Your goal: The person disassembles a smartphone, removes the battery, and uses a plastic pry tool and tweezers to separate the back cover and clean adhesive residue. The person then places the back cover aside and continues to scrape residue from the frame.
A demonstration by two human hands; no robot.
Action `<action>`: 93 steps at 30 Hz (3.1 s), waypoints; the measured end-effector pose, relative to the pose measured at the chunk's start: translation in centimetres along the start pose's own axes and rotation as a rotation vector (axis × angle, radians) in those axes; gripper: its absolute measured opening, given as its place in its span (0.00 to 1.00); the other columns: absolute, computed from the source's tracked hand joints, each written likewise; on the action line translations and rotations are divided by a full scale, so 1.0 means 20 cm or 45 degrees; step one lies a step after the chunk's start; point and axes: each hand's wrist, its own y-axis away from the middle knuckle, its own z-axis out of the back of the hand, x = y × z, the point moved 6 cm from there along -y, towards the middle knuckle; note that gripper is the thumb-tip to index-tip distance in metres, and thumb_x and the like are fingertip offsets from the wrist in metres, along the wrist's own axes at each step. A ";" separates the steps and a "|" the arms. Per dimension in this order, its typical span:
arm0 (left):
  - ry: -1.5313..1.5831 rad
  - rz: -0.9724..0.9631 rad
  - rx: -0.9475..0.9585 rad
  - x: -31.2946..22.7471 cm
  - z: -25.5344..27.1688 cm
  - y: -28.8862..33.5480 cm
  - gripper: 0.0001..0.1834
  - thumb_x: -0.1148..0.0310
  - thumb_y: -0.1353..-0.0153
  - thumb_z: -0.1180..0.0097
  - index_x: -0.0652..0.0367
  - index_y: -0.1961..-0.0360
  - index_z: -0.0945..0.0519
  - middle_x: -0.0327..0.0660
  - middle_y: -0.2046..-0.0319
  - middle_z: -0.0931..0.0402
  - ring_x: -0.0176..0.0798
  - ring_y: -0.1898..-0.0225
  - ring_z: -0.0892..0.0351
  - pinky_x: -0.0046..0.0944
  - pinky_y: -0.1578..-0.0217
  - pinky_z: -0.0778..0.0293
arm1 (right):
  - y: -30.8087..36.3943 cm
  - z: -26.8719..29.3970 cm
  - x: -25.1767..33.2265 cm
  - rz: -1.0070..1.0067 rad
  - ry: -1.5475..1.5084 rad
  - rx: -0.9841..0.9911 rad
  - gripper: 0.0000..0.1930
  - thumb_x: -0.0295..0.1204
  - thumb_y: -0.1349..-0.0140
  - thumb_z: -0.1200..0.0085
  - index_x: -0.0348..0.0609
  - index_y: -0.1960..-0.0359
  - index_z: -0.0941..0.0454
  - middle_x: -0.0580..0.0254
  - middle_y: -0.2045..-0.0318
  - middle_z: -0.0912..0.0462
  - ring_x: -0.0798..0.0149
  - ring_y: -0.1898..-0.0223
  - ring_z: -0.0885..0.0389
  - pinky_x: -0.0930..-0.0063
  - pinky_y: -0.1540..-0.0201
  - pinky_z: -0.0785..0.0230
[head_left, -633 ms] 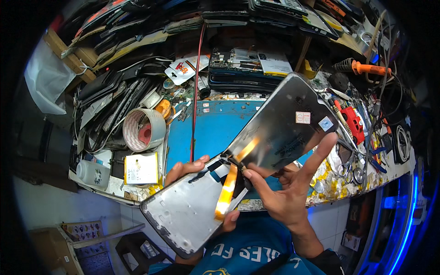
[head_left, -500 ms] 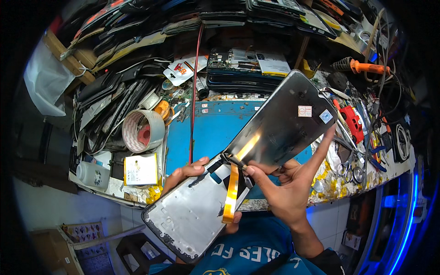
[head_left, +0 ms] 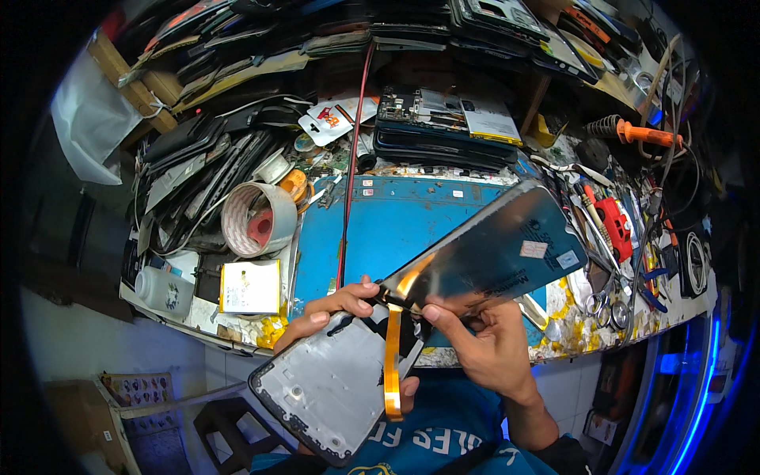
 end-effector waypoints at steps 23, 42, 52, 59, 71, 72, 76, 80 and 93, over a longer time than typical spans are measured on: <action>-0.292 -0.046 -0.158 -0.01 -0.05 0.01 0.52 0.63 0.57 0.21 0.53 0.36 0.45 0.51 0.49 0.34 0.51 0.43 0.29 0.56 0.36 0.34 | 0.00 -0.01 0.09 0.358 0.378 -0.065 0.08 0.23 0.38 0.36 0.31 0.60 0.17 0.46 0.66 0.13 0.51 0.68 0.12 0.65 0.66 0.23; -0.300 0.013 -0.044 -0.02 -0.06 -0.03 0.51 0.68 0.58 0.24 0.56 0.36 0.45 0.52 0.50 0.34 0.49 0.44 0.29 0.55 0.36 0.35 | -0.07 0.01 0.01 -0.172 -0.293 0.122 0.13 0.27 0.29 0.44 0.32 0.49 0.25 0.59 0.58 0.16 0.75 0.61 0.19 0.79 0.60 0.25; -0.289 0.076 -0.044 -0.02 -0.08 0.01 0.48 0.66 0.57 0.23 0.54 0.38 0.42 0.53 0.50 0.32 0.52 0.45 0.26 0.56 0.36 0.33 | -0.07 0.03 0.01 -0.191 -0.425 0.080 0.15 0.30 0.28 0.45 0.31 0.47 0.29 0.57 0.59 0.17 0.72 0.59 0.17 0.77 0.58 0.22; -0.277 0.091 -0.034 -0.05 -0.09 0.00 0.46 0.67 0.55 0.23 0.53 0.39 0.41 0.53 0.50 0.33 0.53 0.44 0.26 0.58 0.37 0.32 | -0.09 0.04 -0.04 -0.392 -0.575 0.121 0.17 0.31 0.29 0.44 0.30 0.47 0.30 0.52 0.59 0.17 0.65 0.61 0.14 0.72 0.66 0.16; -0.116 -0.078 -0.093 -0.02 -0.06 -0.01 0.45 0.69 0.53 0.25 0.55 0.38 0.41 0.54 0.50 0.33 0.54 0.42 0.27 0.58 0.37 0.31 | -0.12 0.24 0.11 -0.080 -0.860 -0.114 0.17 0.32 0.27 0.48 0.30 0.46 0.32 0.48 0.58 0.16 0.62 0.70 0.13 0.77 0.75 0.22; -0.091 -0.063 -0.088 -0.01 -0.06 -0.01 0.45 0.69 0.53 0.26 0.55 0.38 0.42 0.54 0.50 0.32 0.54 0.42 0.28 0.58 0.37 0.31 | -0.08 0.31 0.16 -0.030 -0.627 -0.311 0.17 0.32 0.27 0.49 0.30 0.46 0.31 0.48 0.60 0.16 0.62 0.73 0.14 0.78 0.78 0.24; -0.058 0.015 -0.104 0.02 -0.04 0.00 0.49 0.69 0.55 0.26 0.58 0.34 0.44 0.55 0.46 0.31 0.55 0.40 0.28 0.57 0.35 0.32 | 0.01 0.36 0.27 -0.070 -0.221 -0.200 0.16 0.32 0.29 0.45 0.30 0.49 0.27 0.48 0.64 0.14 0.64 0.77 0.15 0.80 0.81 0.26; 0.029 0.097 -0.179 0.04 -0.02 0.02 0.53 0.66 0.54 0.28 0.61 0.29 0.47 0.58 0.44 0.28 0.56 0.41 0.25 0.54 0.36 0.31 | 0.01 0.32 0.09 -0.268 -0.073 -0.140 0.15 0.27 0.31 0.43 0.32 0.47 0.28 0.54 0.60 0.15 0.68 0.62 0.14 0.77 0.62 0.18; 1.112 0.530 -0.278 0.09 -0.02 -0.01 0.62 0.51 0.59 0.34 0.62 0.25 0.52 0.59 0.55 0.24 0.57 0.50 0.19 0.62 0.42 0.24 | 0.01 0.15 -0.03 0.008 -0.391 -0.100 0.34 0.17 0.30 0.60 0.44 0.25 0.57 0.40 0.46 0.21 0.54 0.51 0.15 0.64 0.45 0.22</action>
